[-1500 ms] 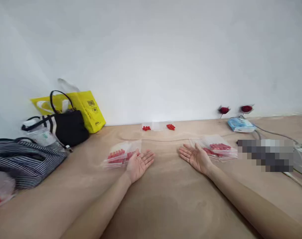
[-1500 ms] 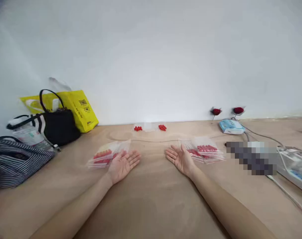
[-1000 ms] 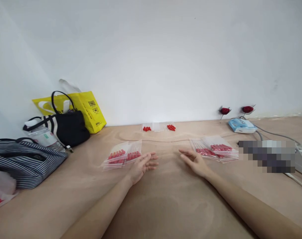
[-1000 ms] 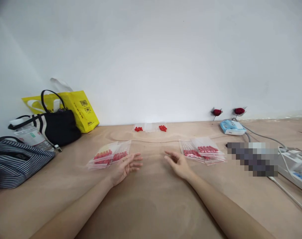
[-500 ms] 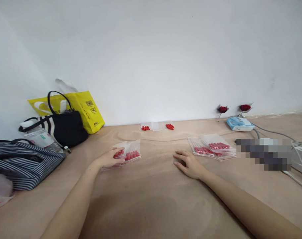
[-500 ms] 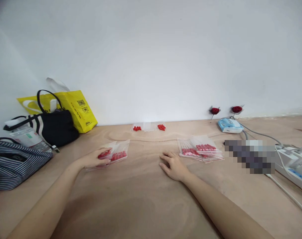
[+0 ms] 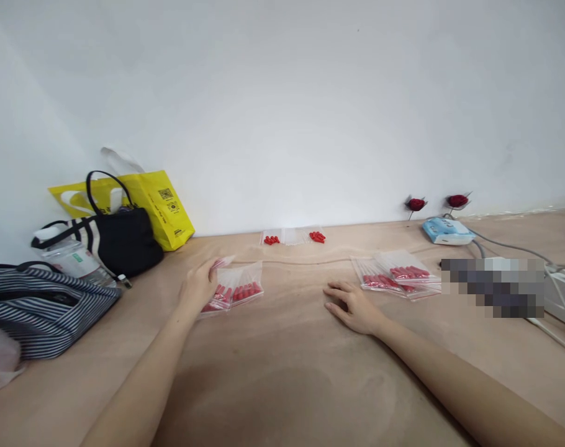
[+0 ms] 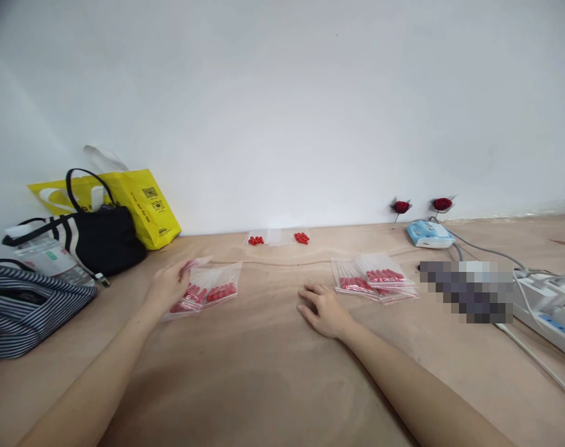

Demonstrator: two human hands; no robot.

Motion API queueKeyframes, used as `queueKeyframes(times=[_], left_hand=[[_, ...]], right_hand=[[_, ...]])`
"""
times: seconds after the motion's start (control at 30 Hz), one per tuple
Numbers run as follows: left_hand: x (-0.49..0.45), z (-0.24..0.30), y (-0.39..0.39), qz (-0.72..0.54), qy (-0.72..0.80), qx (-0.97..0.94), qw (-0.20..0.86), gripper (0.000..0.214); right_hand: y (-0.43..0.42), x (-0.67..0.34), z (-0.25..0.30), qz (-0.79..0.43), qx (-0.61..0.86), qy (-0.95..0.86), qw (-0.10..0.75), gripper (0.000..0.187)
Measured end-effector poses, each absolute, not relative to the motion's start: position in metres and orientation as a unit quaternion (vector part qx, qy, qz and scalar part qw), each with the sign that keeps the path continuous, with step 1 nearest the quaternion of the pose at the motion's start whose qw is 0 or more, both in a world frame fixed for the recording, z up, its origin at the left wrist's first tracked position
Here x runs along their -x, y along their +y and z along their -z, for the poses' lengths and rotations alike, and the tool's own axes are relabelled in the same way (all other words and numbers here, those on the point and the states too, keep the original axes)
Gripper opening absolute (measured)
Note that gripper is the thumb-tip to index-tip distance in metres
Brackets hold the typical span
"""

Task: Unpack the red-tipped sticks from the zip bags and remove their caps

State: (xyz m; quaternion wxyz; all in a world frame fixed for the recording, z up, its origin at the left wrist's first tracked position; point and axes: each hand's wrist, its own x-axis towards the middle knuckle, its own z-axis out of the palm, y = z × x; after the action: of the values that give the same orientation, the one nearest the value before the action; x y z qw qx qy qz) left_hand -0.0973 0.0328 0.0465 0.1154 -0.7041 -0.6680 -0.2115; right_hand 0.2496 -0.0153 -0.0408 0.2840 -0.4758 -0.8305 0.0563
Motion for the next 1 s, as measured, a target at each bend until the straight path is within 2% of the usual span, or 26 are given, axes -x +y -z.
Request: queueKeyframes(times=[0.17, 0.57, 0.73, 1.0], left_hand=[[0.049, -0.042, 0.018, 0.256, -0.562, 0.768, 0.170, 0.038], [0.010, -0.006, 0.011, 0.194, -0.495, 0.830, 0.169, 0.039], [-0.021, 0.005, 0.006, 0.175, -0.456, 0.865, 0.119, 0.040], [-0.030, 0.024, 0.001, 0.259, -0.430, 0.864, 0.022, 0.037]], right_hand=[[-0.015, -0.250, 0.040, -0.055, 0.474, -0.833, 0.281, 0.036], [-0.016, -0.249, 0.038, -0.051, 0.476, -0.831, 0.282, 0.036], [-0.015, -0.250, 0.038, -0.052, 0.477, -0.833, 0.274, 0.037], [-0.015, -0.250, 0.041, -0.057, 0.478, -0.828, 0.289, 0.037]])
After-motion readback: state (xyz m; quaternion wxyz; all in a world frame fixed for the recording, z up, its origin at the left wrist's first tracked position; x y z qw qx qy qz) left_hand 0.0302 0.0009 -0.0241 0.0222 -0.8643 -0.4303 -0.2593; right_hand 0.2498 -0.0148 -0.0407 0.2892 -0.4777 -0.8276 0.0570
